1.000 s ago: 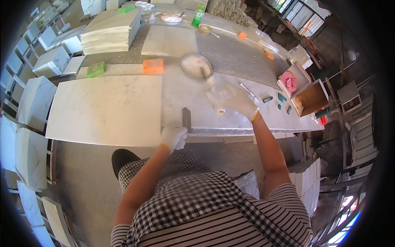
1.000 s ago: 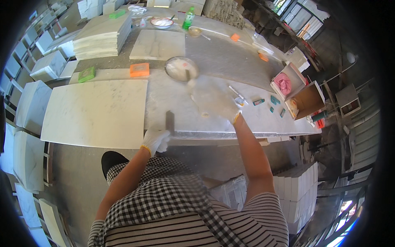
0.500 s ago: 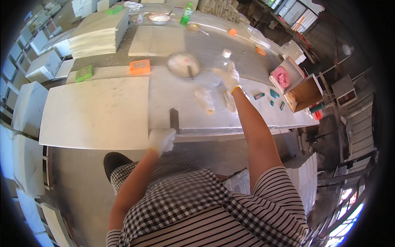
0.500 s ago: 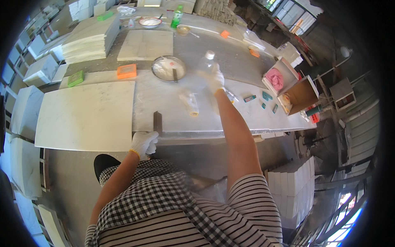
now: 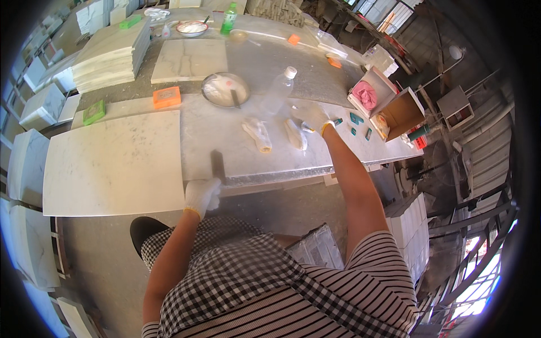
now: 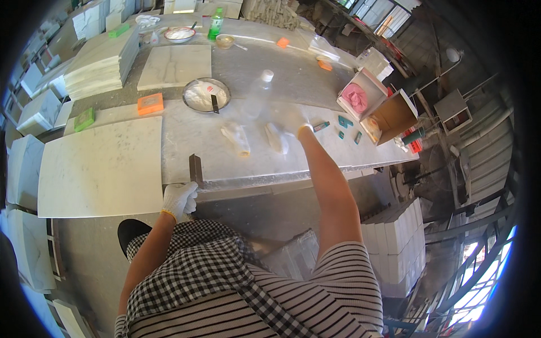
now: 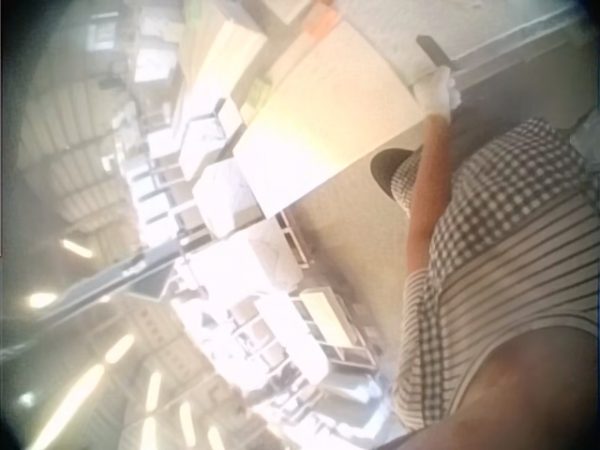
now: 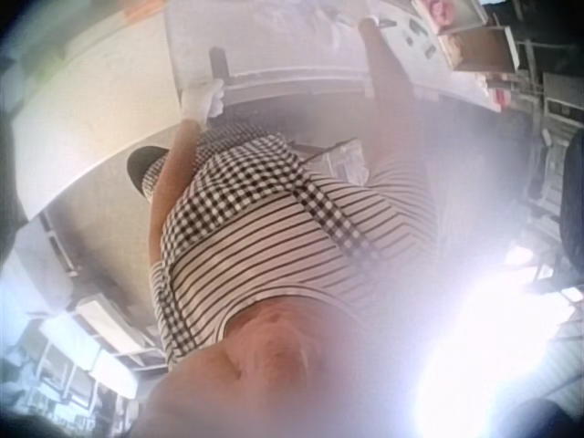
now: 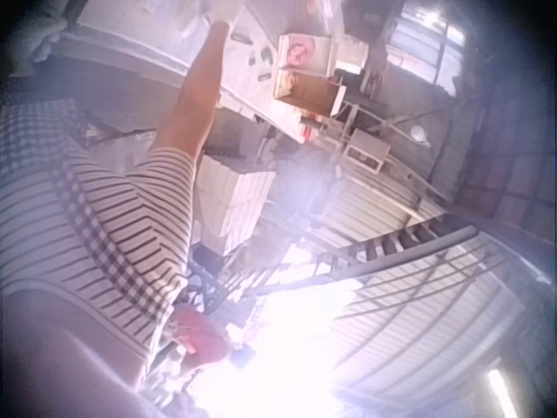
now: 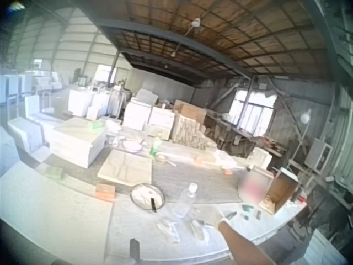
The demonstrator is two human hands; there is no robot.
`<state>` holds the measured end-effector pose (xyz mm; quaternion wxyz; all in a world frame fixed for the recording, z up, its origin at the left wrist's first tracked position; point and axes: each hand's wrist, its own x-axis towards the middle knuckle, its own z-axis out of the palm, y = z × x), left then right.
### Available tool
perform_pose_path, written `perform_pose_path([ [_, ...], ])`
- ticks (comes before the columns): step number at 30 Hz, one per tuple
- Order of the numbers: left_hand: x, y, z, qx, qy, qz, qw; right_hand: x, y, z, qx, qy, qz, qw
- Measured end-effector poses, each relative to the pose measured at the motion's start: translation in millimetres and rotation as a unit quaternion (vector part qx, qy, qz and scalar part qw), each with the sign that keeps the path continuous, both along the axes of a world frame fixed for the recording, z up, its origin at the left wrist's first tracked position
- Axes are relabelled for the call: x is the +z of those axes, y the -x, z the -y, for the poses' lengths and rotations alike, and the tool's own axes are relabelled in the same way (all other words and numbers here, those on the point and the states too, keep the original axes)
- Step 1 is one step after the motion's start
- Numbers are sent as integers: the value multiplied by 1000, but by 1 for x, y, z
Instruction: The person wipes a large white rectangular slab with a cloth and then uses a small orange sponge to scrub its surface. The person then lifts the slab and places it onto a nearby rack.
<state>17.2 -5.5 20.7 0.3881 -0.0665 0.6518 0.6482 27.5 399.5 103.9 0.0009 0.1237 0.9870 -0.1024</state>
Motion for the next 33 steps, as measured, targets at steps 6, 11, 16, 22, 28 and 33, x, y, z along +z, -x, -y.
perform_pose_path([
  [6,-6,0,1,-3,9,-15,1000,-43,-32,11,-24,-39,-76,996],
  [11,-9,-1,1,2,-4,-26,1000,-37,-40,-23,-82,174,25,981],
  [16,-5,-1,1,4,-2,-24,1000,-39,-55,-54,-131,481,16,867],
  [22,-7,-1,2,5,-13,-8,1000,-27,-66,-44,-114,334,24,935],
  [28,-16,0,2,-14,-6,-38,999,-17,-46,25,-107,-72,-32,991],
  [33,-13,0,2,-6,-5,-27,1000,-30,-10,98,55,-98,-86,990],
])
